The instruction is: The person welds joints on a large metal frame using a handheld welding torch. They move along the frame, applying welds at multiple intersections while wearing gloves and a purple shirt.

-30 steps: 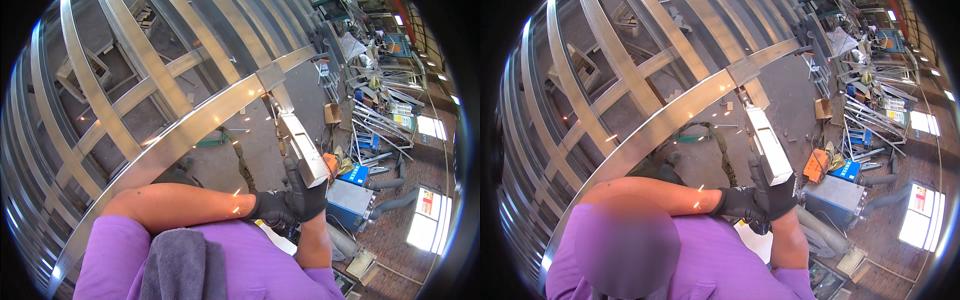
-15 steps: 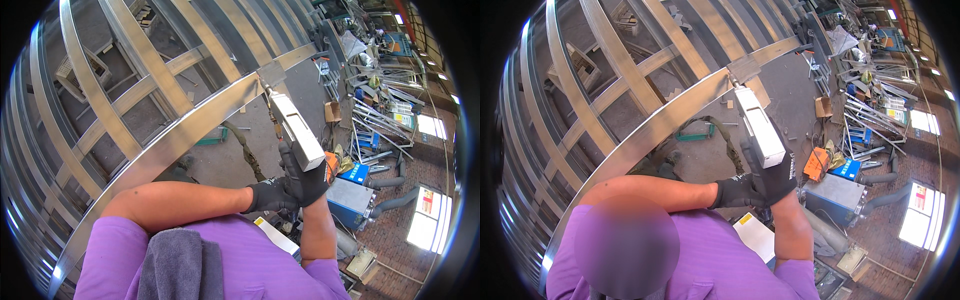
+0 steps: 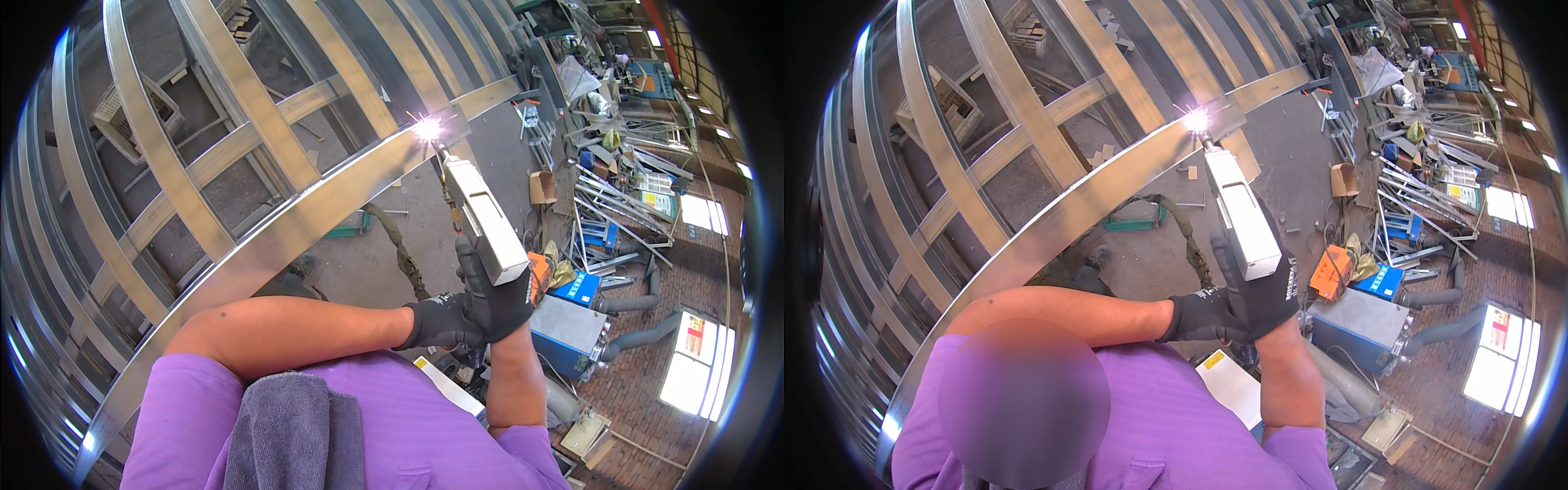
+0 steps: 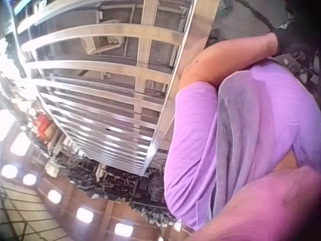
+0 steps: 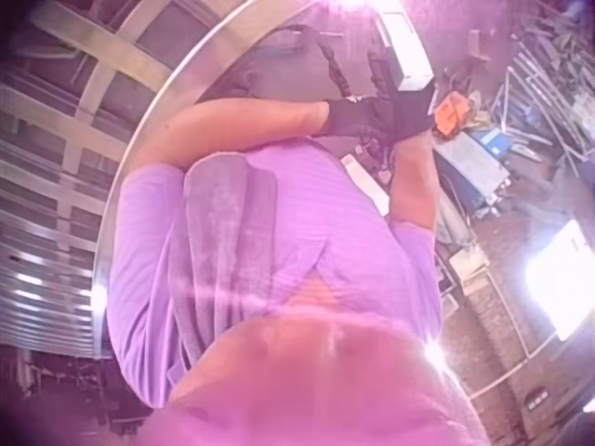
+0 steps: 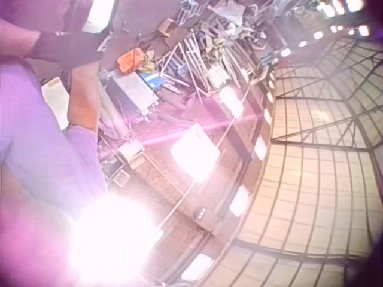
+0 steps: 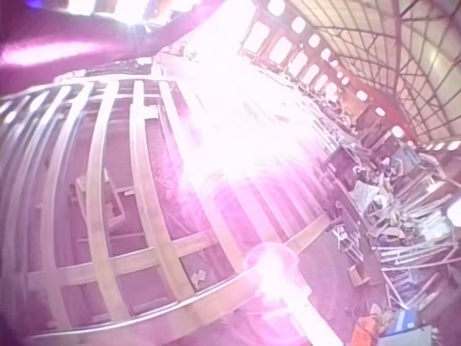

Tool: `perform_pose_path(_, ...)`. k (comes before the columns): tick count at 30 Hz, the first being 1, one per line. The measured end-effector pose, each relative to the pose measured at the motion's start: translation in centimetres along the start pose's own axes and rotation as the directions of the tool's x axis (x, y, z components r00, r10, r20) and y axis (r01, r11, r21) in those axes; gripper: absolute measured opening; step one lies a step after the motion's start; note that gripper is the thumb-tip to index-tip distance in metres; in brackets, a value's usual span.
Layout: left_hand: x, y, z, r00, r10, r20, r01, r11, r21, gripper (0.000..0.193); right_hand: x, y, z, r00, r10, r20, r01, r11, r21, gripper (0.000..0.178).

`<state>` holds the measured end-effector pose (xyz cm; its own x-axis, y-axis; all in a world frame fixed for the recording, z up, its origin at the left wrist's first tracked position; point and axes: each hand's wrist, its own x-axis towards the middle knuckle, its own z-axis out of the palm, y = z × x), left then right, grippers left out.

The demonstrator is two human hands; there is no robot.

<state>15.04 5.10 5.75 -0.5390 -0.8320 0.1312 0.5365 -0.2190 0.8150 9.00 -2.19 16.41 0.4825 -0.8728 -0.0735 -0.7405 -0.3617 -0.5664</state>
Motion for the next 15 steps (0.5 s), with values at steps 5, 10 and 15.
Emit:
perform_pose_path(5, 0.1, -0.5, 0.3, 1.000, 0.007, -0.006, -0.008, 0.994, -0.109, 0.023, -0.1, 0.2, -0.1, 0.999, 0.038, 0.019, -0.038, 0.999, -0.009, 0.031)
perform_pose_path(10, 0.1, -0.7, 0.5, 0.999, 0.035, -0.016, -0.037, 0.996, -0.084, 0.021, -0.1, 0.0, 0.1, 1.000, -0.026, -0.012, 0.026, 0.999, 0.028, 0.038)
perform_pose_path(15, 0.3, -0.6, -0.1, 0.996, -0.002, 0.086, 0.000, 1.000, 0.029, 0.022, -0.2, 0.2, 0.0, 1.000, -0.028, 0.005, 0.028, 1.000, 0.001, 0.043)
